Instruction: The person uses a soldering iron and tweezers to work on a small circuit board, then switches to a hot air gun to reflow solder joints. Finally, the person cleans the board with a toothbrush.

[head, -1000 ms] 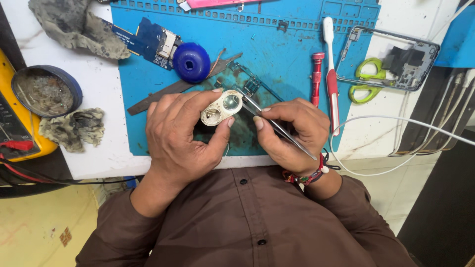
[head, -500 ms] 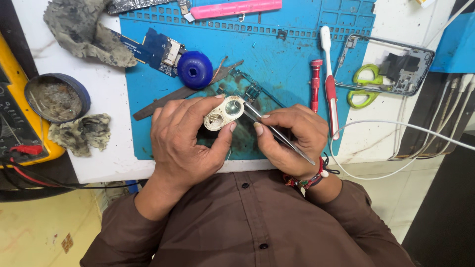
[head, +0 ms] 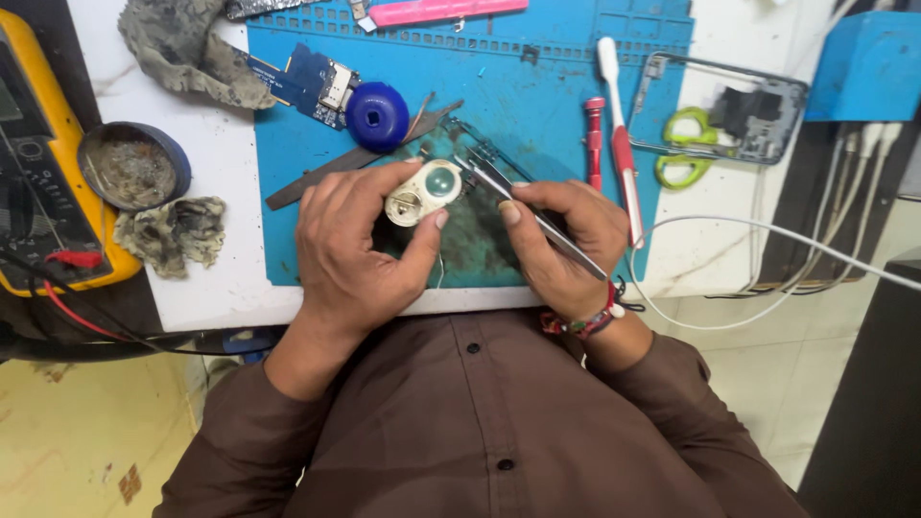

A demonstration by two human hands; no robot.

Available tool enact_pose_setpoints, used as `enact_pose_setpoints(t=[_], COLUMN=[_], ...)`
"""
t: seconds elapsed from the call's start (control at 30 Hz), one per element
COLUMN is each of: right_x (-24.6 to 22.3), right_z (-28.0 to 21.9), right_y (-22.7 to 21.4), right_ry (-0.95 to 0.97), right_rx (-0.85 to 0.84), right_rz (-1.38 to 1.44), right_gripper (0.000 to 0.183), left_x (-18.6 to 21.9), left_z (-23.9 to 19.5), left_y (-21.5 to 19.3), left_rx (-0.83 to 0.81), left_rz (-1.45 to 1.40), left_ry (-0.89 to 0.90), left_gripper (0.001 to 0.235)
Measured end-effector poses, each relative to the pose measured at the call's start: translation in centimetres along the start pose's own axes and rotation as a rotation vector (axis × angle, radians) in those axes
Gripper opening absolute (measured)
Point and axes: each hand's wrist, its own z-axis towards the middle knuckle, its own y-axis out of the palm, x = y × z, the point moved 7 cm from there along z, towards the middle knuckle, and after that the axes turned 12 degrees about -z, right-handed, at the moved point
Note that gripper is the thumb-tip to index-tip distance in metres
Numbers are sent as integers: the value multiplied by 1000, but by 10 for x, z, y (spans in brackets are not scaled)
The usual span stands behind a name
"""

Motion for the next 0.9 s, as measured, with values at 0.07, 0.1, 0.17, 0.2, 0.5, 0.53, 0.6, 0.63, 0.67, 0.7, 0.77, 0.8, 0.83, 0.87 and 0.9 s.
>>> enact_pose_setpoints(t=[0.07, 0.1, 0.17, 0.2, 0.5, 0.53, 0.6, 0.63, 0.67, 0.7, 0.77, 0.8, 0.83, 0.87, 0.9], right_x=[-2, -4, -9, -13, -38, -47, -70, -84, -103, -121, -146, -154, -159, -158, -155], right_z=[-1, -1, -1, -2, 11, 12, 5, -2, -15, -29, -51, -62, -72, -78, -83], right_y=[-2, -4, -6, -8, -27, -30, -42, -51, -62, -75, -96, -102, -107, -109, -108], right_ry=[-35, -46, -70, -74, -168, -204, -218, -227, -272, -316, -384, -403, -407, -399, -394], right_rx=[29, 38, 64, 78, 89, 120, 147, 157, 223, 289, 7, -115, -226, -264, -308], right_rz=[0, -2, 3, 8, -429, -440, -287, -209, -227, -240, -135, -71, -19, 1, 30], right_gripper=[13, 13, 15, 17, 50, 58, 48, 45, 43, 42, 36, 35, 35, 34, 33], left_x=[1, 2, 7, 8, -2, 0, 4, 6, 8, 10, 14, 16, 18, 20, 23], left_z=[-4, -7, -11, -13, -36, -38, -41, -40, -40, -39, -37, -33, -28, -22, -17], left_y=[-3, -5, -12, -18, -61, -60, -51, -42, -32, -22, -6, 1, 7, 12, 17], left_rx=[36, 55, 82, 88, 172, 179, 169, 131, 92, 54, 32, 18, 23, 26, 28], left_rz=[-19, -28, 72, 119, 515, 503, 438, 399, 362, 324, 332, 335, 353, 369, 384], left_ry=[19, 28, 79, 104, 93, 110, 127, 143, 150, 158, 140, 135, 143, 157, 171], left_gripper=[37, 37, 36, 36, 46, 45, 40, 40, 39, 39, 47, 51, 55, 60, 65])
